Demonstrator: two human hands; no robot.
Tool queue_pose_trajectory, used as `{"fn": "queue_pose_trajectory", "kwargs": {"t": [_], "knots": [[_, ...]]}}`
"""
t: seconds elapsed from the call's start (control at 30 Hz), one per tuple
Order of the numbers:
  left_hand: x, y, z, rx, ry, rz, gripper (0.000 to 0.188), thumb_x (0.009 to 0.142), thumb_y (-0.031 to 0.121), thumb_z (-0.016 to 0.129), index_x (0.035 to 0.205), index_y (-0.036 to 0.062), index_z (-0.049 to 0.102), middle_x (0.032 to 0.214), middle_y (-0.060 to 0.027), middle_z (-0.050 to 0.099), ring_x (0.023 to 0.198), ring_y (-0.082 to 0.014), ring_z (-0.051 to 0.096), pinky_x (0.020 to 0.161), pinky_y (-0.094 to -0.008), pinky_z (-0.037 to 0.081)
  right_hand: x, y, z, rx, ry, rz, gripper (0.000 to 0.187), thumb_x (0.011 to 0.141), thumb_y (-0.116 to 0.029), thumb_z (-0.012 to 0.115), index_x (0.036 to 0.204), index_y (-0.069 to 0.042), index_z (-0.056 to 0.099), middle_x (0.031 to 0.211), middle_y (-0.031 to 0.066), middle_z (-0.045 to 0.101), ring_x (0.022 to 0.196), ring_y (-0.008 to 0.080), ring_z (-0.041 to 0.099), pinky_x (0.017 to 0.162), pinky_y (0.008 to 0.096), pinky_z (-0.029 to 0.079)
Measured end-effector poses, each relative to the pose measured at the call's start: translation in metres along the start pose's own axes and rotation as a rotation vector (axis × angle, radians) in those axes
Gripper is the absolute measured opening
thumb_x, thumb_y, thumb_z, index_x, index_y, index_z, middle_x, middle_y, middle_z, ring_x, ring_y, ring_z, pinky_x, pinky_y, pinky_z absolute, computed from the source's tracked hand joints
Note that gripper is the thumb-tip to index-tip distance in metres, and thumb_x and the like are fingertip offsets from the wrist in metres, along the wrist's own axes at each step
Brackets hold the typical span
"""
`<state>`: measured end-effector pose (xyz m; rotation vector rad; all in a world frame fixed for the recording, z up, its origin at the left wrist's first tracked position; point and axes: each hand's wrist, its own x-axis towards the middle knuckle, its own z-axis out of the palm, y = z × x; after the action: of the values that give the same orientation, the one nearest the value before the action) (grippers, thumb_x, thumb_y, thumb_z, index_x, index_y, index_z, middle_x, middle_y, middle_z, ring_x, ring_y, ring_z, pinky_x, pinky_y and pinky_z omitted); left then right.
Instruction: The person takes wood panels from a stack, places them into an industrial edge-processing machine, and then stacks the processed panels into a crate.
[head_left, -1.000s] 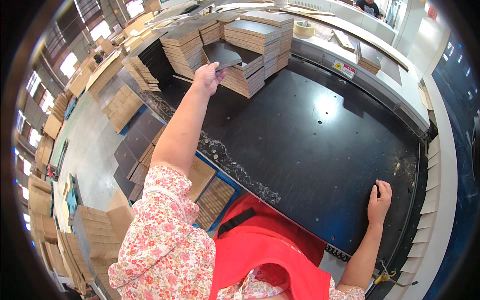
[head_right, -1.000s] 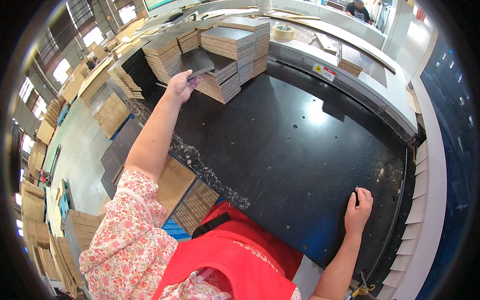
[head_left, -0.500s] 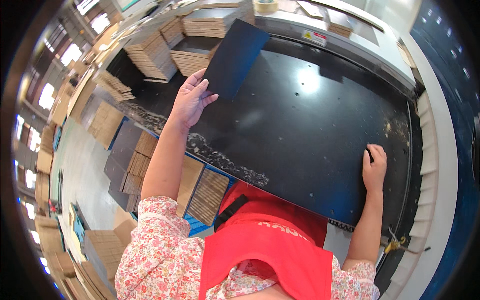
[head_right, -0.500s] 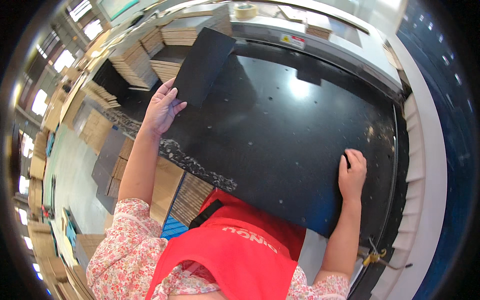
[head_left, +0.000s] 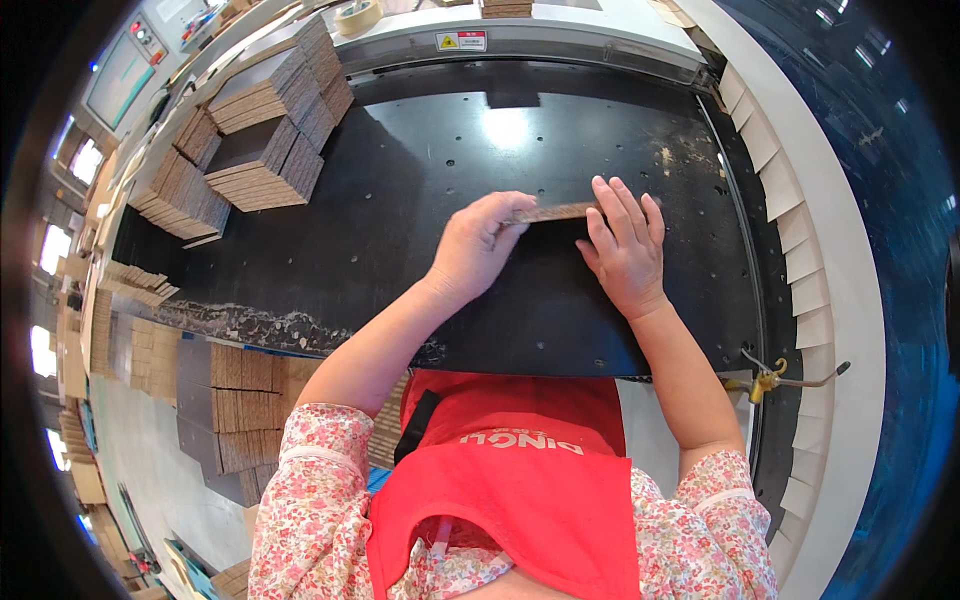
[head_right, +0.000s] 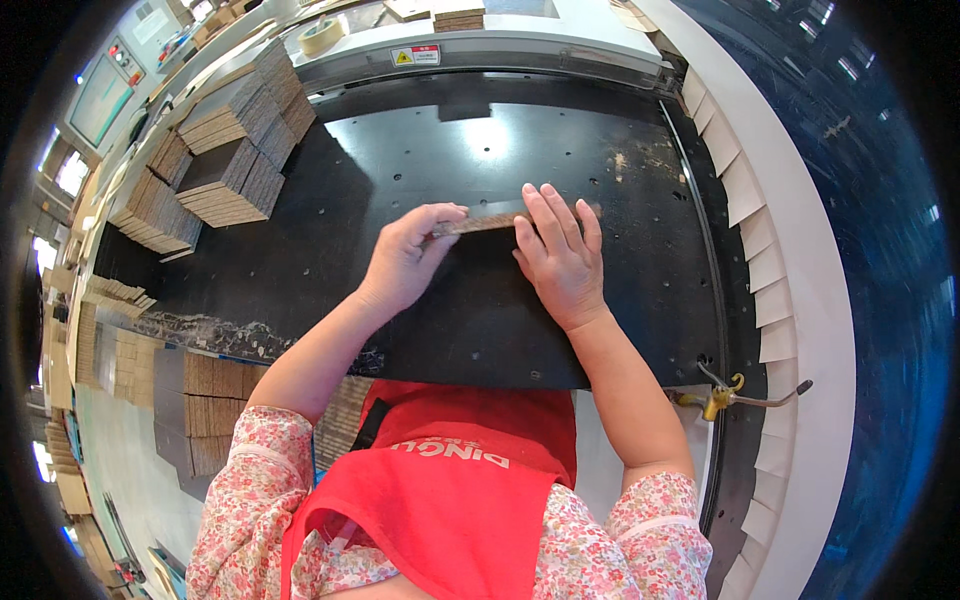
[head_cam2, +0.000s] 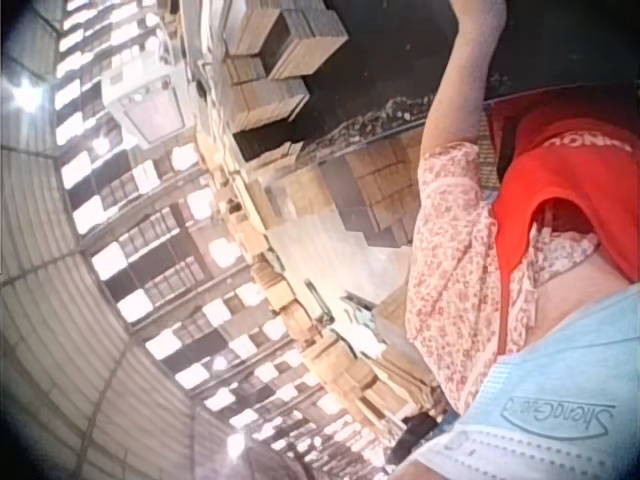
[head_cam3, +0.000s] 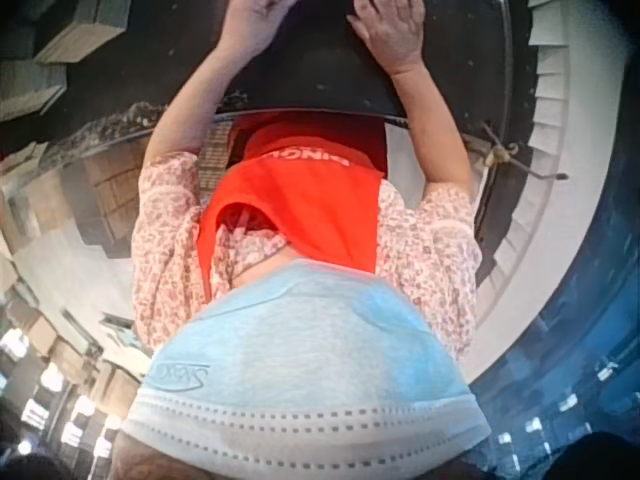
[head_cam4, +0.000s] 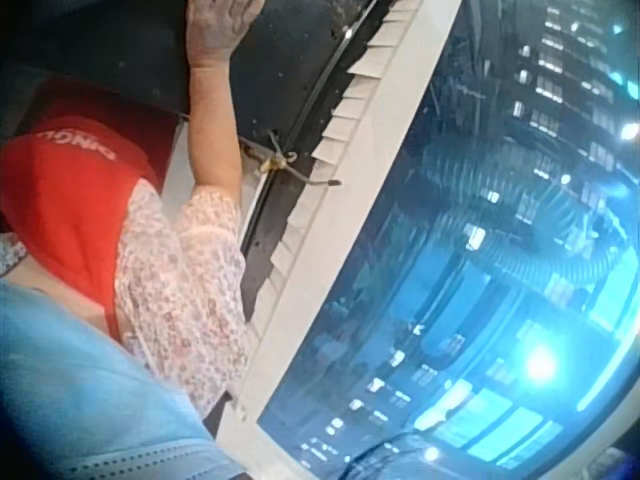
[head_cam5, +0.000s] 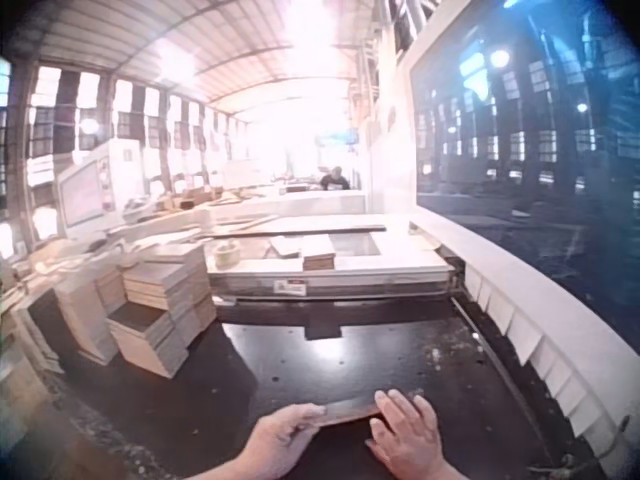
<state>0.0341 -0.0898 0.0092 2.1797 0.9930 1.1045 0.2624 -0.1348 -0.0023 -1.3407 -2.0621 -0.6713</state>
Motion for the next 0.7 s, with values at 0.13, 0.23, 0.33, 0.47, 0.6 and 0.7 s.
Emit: {"fn": "queue_pose_trajectory", "kwargs": {"t": [0.13, 0.23, 0.33, 0.47, 0.6, 0.7], "knots": [[0.002, 0.002, 0.005, 0.032, -0.123, 0.144, 0.026, 0.085, -0.001, 0.07, 0.108, 0.0059, 0.062, 0.12, -0.0125, 0.068, 0.114, -0.0291, 0.065, 0.095, -0.0371, 0.055, -0.001, 0.016, 0.013, -0.086, 0.051, 0.056, 0.022, 0.081, -0.013, 0.07, 0.103, -0.012, 0.066, 0.114, -0.0008, 0.065, 0.116, 0.0177, 0.059, 0.108, 0.0409, 0.036], [-0.002, -0.014, 0.0, 0.104, -0.162, 0.225, 0.03, 0.083, 0.0, 0.072, 0.111, 0.0059, 0.063, 0.121, -0.013, 0.067, 0.118, -0.0312, 0.062, 0.098, -0.0387, 0.053, 0.0, 0.024, 0.013, -0.004, 0.037, 0.006, 0.017, 0.082, -0.011, 0.067, 0.099, -0.011, 0.068, 0.106, -0.0022, 0.067, 0.101, 0.0171, 0.061, 0.094, 0.0367, 0.043], [-0.003, -0.022, -0.003, 0.12, -0.061, 0.177, 0.035, 0.083, 0.002, 0.073, 0.115, 0.0059, 0.063, 0.121, -0.012, 0.067, 0.12, -0.0309, 0.061, 0.1, -0.04, 0.052, 0.003, 0.026, 0.009, 0.013, 0.02, -0.062, 0.014, 0.08, -0.012, 0.068, 0.095, -0.01, 0.068, 0.106, -0.002, 0.067, 0.098, 0.0174, 0.061, 0.087, 0.0347, 0.045], [-0.001, -0.012, 0.002, 0.364, -0.013, 0.317, 0.039, 0.079, 0.007, 0.075, 0.117, 0.0078, 0.065, 0.122, -0.0084, 0.068, 0.118, -0.0292, 0.062, 0.096, -0.039, 0.054, 0.004, 0.017, -0.002, 0.068, 0.004, -0.049, 0.017, 0.079, -0.011, 0.069, 0.095, -0.009, 0.066, 0.104, -0.0015, 0.067, 0.097, 0.0172, 0.062, 0.086, 0.0353, 0.046], [0.003, -0.019, -0.007, 0.408, 0.041, 0.319, 0.037, 0.076, 0.002, 0.072, 0.112, 0.0079, 0.067, 0.113, -0.0078, 0.071, 0.105, -0.0271, 0.068, 0.089, -0.0373, 0.056, -0.021, -0.006, -0.049, 0.134, 0.022, 0.097, 0.028, 0.076, -0.013, 0.077, 0.101, -0.006, 0.065, 0.115, 0.0049, 0.066, 0.105, 0.0238, 0.061, 0.094, 0.0421, 0.044], [-0.005, -0.031, -0.023, 0.346, 0.183, 0.169, 0.028, 0.082, 0.007, 0.075, 0.108, 0.0047, 0.067, 0.101, -0.0104, 0.071, 0.09, -0.0275, 0.07, 0.08, -0.035, 0.055, -0.083, -0.022, -0.094, 0.036, 0.025, 0.288, 0.032, 0.083, -0.012, 0.074, 0.109, 0.001, 0.063, 0.113, 0.0114, 0.063, 0.104, 0.0318, 0.057, 0.096, 0.0452, 0.04]]}}
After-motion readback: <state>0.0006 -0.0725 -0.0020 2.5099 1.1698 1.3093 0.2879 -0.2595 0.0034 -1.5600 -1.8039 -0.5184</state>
